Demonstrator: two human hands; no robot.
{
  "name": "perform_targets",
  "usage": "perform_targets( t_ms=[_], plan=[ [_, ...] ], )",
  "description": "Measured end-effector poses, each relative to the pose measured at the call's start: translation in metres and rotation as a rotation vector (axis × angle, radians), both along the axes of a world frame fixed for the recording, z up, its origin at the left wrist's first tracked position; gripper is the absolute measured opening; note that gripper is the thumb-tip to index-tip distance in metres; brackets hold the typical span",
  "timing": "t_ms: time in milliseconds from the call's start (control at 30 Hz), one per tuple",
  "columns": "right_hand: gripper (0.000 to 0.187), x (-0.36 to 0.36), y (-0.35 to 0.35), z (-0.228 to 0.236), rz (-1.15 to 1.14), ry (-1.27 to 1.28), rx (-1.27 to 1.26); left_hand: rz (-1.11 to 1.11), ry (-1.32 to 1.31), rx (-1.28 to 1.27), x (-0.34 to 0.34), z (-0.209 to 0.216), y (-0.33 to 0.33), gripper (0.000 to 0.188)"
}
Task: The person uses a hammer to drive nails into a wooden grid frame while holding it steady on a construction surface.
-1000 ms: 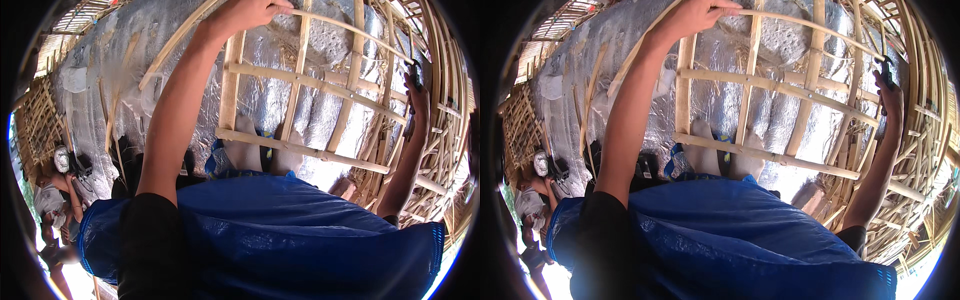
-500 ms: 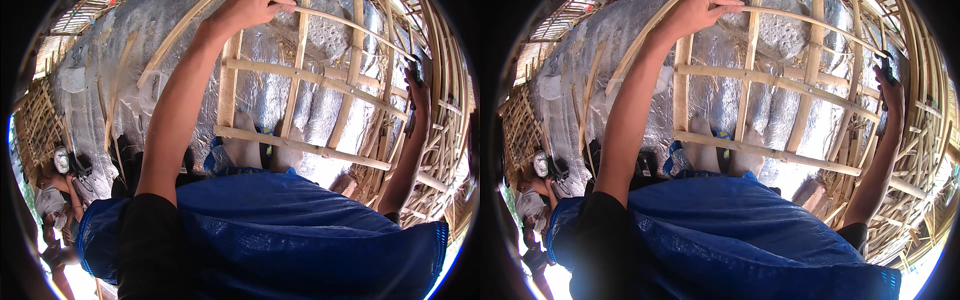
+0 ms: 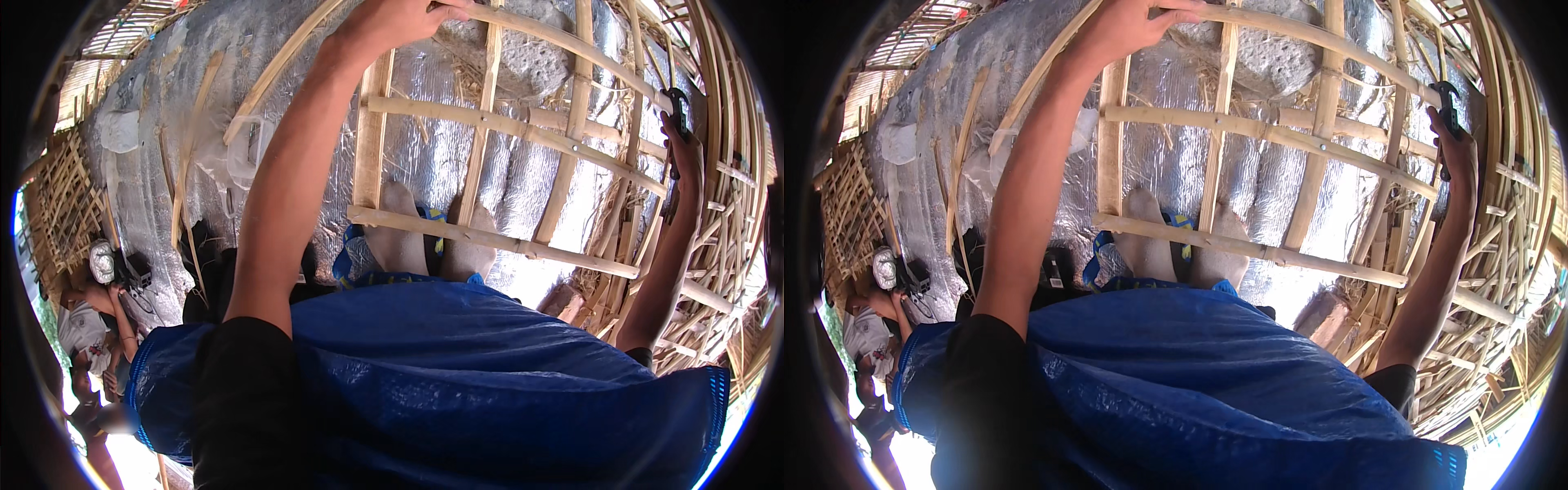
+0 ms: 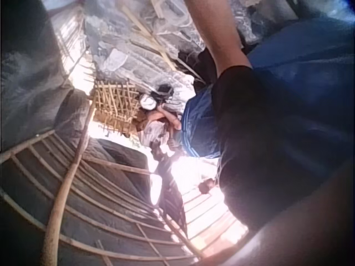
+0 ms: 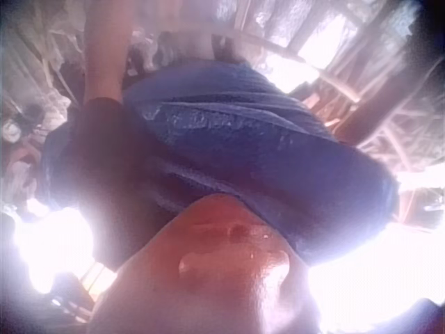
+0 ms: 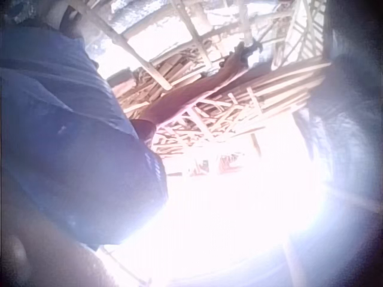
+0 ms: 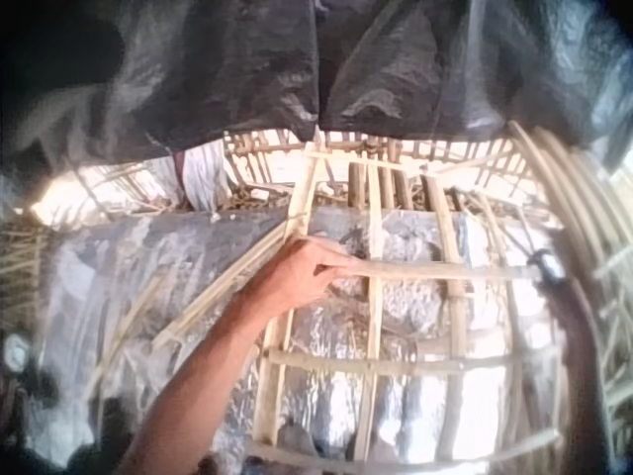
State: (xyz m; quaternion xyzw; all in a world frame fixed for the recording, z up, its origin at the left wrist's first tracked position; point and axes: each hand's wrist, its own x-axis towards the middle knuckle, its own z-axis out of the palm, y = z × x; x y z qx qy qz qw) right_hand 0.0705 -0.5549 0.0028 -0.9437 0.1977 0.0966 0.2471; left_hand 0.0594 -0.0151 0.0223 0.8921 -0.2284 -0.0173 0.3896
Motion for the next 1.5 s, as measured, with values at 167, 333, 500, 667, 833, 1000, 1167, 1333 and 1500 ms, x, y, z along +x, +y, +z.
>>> perform_targets(
  t_ms=[167, 333, 500, 667, 833, 1000, 1167, 1333, 1500],
  plan=[
    [0.067, 0.005, 0.001, 0.006, -0.026, 0.056, -0.015, -0.041, -0.114, -0.057, 0.002, -0.010, 0.004, 0.020],
    [0.064, 0.005, 0.005, -0.001, -0.043, -0.022, 0.032, -0.114, -0.173, -0.138, 0.001, -0.017, -0.001, 0.018],
    [0.061, 0.008, -0.020, -0.008, -0.017, 0.025, 0.024, -0.101, -0.204, -0.177, 0.002, -0.015, -0.004, 0.017],
    [0.057, 0.005, -0.008, -0.006, -0.007, -0.035, 0.043, -0.066, -0.214, -0.169, -0.003, -0.017, -0.004, 0.016],
    [0.060, 0.002, -0.003, 0.002, -0.031, 0.012, 0.103, -0.028, -0.134, -0.088, -0.003, -0.018, -0.008, 0.017],
    [0.073, -0.001, 0.003, 0.016, -0.013, -0.286, -0.497, -0.074, -0.206, -0.017, -0.002, -0.015, -0.011, 0.017],
    [0.063, -0.008, 0.100, 0.036, 0.059, -0.523, -0.373, -0.019, -0.062, 0.061, -0.005, -0.018, -0.009, 0.019],
    [0.046, -0.004, 0.206, 0.032, 0.378, -0.369, 0.038, -0.080, -0.398, 0.088, 0.001, -0.021, -0.005, 0.024],
    [0.048, 0.010, 0.192, 0.013, 0.392, -0.324, 0.094, 0.005, -0.310, 0.094, -0.008, -0.016, -0.020, 0.020]
  ],
)
